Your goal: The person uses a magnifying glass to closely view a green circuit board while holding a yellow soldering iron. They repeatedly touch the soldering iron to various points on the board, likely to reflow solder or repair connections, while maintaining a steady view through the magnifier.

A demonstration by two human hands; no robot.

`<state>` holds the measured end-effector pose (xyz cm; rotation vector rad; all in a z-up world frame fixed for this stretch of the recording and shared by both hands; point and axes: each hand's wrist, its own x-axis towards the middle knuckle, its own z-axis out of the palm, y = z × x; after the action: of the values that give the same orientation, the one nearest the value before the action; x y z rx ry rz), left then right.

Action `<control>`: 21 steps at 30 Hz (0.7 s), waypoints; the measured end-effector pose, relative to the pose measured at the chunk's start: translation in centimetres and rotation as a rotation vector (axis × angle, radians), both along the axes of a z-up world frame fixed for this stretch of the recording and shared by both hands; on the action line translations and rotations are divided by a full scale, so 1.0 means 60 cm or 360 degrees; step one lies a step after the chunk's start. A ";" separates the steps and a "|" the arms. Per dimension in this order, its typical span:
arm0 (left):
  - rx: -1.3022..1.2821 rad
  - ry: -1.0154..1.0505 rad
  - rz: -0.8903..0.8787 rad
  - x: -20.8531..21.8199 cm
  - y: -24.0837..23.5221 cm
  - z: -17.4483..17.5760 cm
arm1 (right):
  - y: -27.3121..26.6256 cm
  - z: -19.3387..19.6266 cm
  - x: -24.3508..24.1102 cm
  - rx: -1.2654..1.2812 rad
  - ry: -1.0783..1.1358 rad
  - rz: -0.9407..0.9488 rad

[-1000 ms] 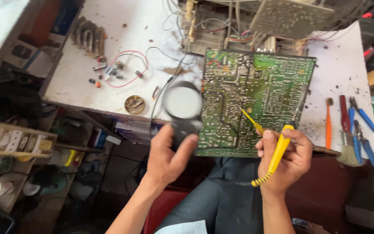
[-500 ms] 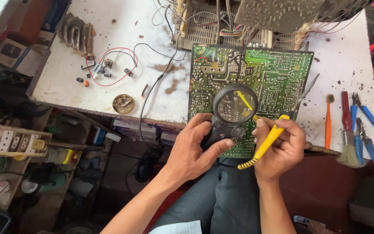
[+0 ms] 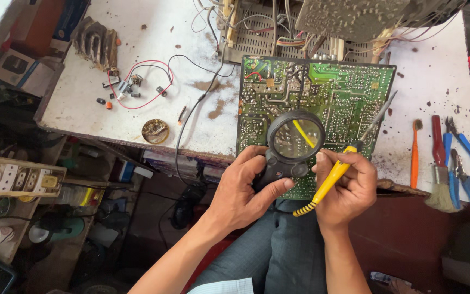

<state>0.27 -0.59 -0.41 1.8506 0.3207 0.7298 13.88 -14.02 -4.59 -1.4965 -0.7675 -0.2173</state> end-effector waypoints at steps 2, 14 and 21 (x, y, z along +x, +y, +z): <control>-0.0004 -0.0011 -0.0001 -0.001 0.000 0.000 | -0.001 -0.001 -0.002 -0.0004 0.0001 -0.0003; -0.0047 -0.0023 -0.0026 -0.003 0.001 0.001 | -0.005 -0.014 -0.010 -0.0069 0.0017 -0.0047; 0.0010 -0.0030 -0.0020 -0.003 0.001 -0.001 | -0.003 -0.013 -0.003 0.0016 0.0015 -0.0028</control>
<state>0.08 -0.50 -0.46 1.8488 0.2949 0.7400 13.70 -14.19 -5.35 -1.4943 -0.7452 -0.2270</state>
